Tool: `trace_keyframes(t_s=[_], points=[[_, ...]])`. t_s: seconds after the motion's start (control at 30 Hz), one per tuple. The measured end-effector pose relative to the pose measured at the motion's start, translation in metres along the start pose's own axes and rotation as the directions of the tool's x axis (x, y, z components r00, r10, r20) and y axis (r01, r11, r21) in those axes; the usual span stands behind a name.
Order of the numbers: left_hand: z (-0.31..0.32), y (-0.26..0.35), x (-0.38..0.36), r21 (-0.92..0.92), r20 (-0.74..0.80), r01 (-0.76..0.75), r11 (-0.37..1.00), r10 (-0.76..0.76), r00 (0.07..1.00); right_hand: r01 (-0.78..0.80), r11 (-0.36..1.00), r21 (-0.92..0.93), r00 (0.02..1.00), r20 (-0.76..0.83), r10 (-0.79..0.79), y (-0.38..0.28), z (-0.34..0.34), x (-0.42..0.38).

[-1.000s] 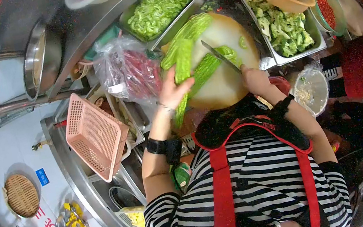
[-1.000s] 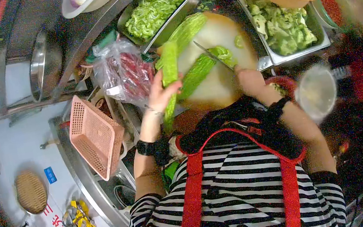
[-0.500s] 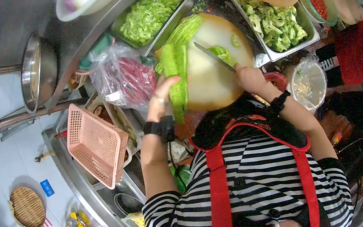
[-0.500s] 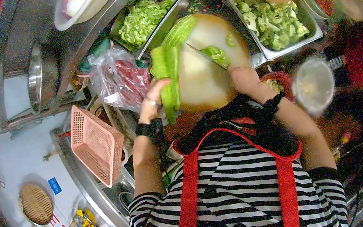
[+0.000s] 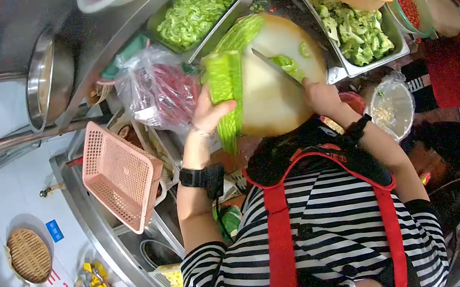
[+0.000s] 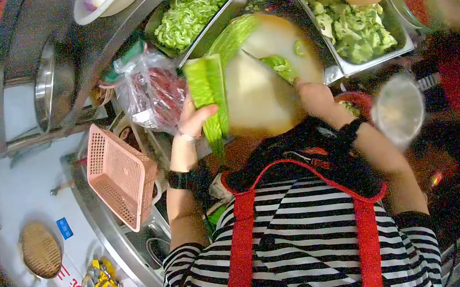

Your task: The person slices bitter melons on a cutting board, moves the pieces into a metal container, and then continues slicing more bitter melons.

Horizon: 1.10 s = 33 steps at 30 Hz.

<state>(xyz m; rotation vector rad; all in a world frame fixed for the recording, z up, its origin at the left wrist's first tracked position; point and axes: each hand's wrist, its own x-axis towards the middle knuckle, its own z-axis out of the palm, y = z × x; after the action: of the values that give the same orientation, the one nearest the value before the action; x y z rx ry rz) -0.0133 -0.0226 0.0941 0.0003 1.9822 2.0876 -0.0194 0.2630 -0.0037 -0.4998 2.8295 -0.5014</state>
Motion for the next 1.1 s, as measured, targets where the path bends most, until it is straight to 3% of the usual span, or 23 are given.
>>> trace_keyframes(t_s=[0.03,0.1,0.13,0.17,0.23,0.3,0.37,0.47,0.57,0.7,0.8,0.87,1.03,1.1], points=[[-0.005,-0.011,0.010,0.473,-0.019,-0.075,0.878,0.096,0.995,-0.008,1.000,-0.004,1.000,-0.001,0.008,0.001,0.001,0.000],[0.012,-0.040,0.016,0.938,-0.103,0.000,0.347,0.279,0.955,-0.017,0.999,0.029,1.000,-0.016,0.018,0.004,0.004,-0.001],[0.021,-0.058,0.019,0.971,-0.093,0.035,0.235,0.240,0.966,-0.021,0.999,0.026,1.000,-0.017,0.022,0.005,0.006,-0.001],[0.030,-0.078,0.020,0.971,-0.090,0.031,0.237,0.242,0.966,-0.036,0.998,0.044,0.999,-0.032,0.037,0.007,0.008,-0.001],[0.047,-0.091,0.023,0.991,0.087,-0.048,-0.127,0.324,0.942,-0.054,0.997,0.055,0.997,-0.058,0.058,0.008,0.002,0.000],[0.050,-0.092,0.025,0.990,0.083,-0.043,-0.131,0.316,0.945,-0.049,0.998,-0.046,0.999,0.007,0.049,0.005,-0.003,-0.006],[0.046,-0.086,0.027,1.000,-0.013,0.014,-0.005,0.131,0.991,-0.058,0.998,-0.018,0.998,0.022,0.059,0.005,-0.006,-0.010],[0.038,-0.095,0.038,0.989,-0.124,0.112,0.094,0.131,0.984,-0.042,0.999,-0.004,0.999,0.029,0.043,0.005,-0.006,-0.014],[0.031,-0.099,0.044,0.992,-0.071,0.049,0.113,0.195,0.978,-0.025,0.999,-0.021,1.000,0.018,0.026,0.005,-0.010,-0.015],[0.032,-0.104,0.042,0.995,0.030,-0.053,0.079,0.268,0.963,0.023,1.000,0.013,0.997,-0.070,-0.022,-0.001,-0.026,-0.021],[0.045,-0.102,0.030,0.999,0.042,-0.036,-0.026,0.273,0.961,0.006,0.999,0.042,0.996,-0.084,-0.002,-0.010,-0.023,-0.020],[0.051,-0.106,0.027,0.991,0.068,-0.018,-0.136,0.377,0.924,-0.009,1.000,-0.020,1.000,-0.009,0.009,-0.009,-0.006,-0.016],[0.049,-0.106,0.026,0.992,0.078,-0.028,-0.123,0.427,0.901,-0.027,0.990,-0.136,0.989,0.138,0.046,-0.017,-0.036,-0.016],[0.051,-0.106,0.028,0.994,0.069,-0.029,-0.102,0.419,0.906,-0.014,0.995,-0.102,0.995,0.099,0.024,-0.020,-0.033,-0.015]])
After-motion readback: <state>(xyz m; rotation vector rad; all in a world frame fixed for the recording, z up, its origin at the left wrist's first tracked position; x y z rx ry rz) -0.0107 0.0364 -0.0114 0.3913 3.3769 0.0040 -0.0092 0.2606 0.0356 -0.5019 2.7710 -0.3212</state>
